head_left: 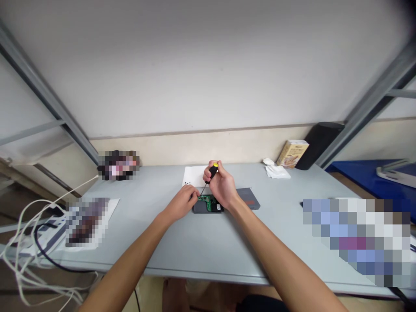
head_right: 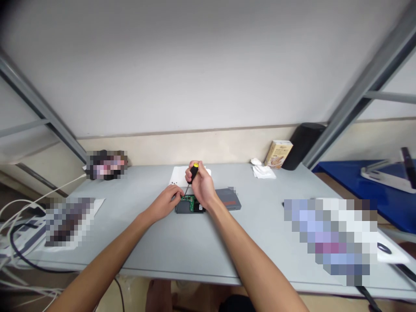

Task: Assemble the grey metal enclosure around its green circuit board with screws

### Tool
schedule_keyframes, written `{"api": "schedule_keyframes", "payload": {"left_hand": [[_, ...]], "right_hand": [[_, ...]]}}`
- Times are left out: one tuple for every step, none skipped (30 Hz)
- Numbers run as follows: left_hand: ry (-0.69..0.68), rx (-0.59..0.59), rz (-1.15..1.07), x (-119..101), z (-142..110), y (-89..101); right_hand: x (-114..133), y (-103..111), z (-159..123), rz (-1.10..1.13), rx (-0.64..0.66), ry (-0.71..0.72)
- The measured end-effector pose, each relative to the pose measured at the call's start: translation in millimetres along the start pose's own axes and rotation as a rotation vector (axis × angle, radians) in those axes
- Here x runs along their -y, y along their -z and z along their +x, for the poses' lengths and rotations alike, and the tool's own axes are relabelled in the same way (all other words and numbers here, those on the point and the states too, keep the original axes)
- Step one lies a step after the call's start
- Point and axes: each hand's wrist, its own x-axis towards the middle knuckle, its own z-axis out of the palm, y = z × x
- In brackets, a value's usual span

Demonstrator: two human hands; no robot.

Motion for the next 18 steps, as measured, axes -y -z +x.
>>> {"api": "schedule_keyframes", "payload": {"left_hand": [[0.001,0.002,0.003,0.2,-0.1,0.2],[0.001,0.005,0.006,0.4,-0.1,0.3],[-0.002,0.006,0.008,0.7,-0.2,0.3],[-0.004,0.006,0.008,1.0,-0.2,0.2],[-0.005,0.003,0.006,1.3,-0.3,-0.1],[-0.004,-0.001,0.003,1.6,-0.4,-0.3],[-0.002,-0.005,0.001,1.7,-0.4,-0.6],[-0.001,-0.006,0.0,1.8,-0.4,-0.9],[-0.002,-0.008,0.001,1.7,-0.4,-1.0],[-0.005,-0.008,0.003,1.6,-0.3,-1.1],[-0.009,-0.008,0.006,1.5,-0.1,-1.1],[-0.01,-0.008,0.007,1.3,0.1,-1.0],[-0.007,-0.007,0.007,1.1,0.3,-0.9],[-0.002,-0.005,0.007,0.8,0.4,-0.8],[0.003,-0.004,0.006,0.6,0.5,-0.6],[0.005,-0.003,0.005,0.4,0.5,-0.5],[0.004,-0.002,0.005,0.3,0.5,-0.4],[0.0,-0.002,0.006,0.4,0.5,-0.5]], "right_hand": [[-0.3,0.5,0.2,-0.01,0.002,0.002],[-0.8,1.0,0.3,-0.022,0.004,0.003],[-1.4,1.3,0.4,-0.031,0.007,0.003],[-2.2,1.5,0.4,-0.033,0.011,0.005],[-3.0,1.5,0.3,-0.028,0.016,0.006],[-3.7,1.4,0.2,-0.02,0.022,0.005],[-4.3,1.1,0.0,-0.008,0.027,0.002],[-4.6,0.8,-0.3,0.006,0.03,-0.001],[-4.7,0.5,-0.5,0.022,0.03,-0.004],[-4.4,0.2,-0.7,0.039,0.027,-0.005],[-4.0,-0.1,-0.9,0.056,0.021,-0.005],[-3.5,-0.3,-1.0,0.07,0.016,-0.005],[-3.0,-0.5,-1.0,0.08,0.011,-0.006],[-2.4,-0.6,-1.0,0.086,0.008,-0.008],[-2.0,-0.7,-1.0,0.091,0.007,-0.011],[-1.6,-0.8,-1.0,0.096,0.007,-0.013],[-1.2,-0.8,-1.0,0.102,0.007,-0.015],[-0.9,-0.8,-1.1,0.109,0.007,-0.017]]}}
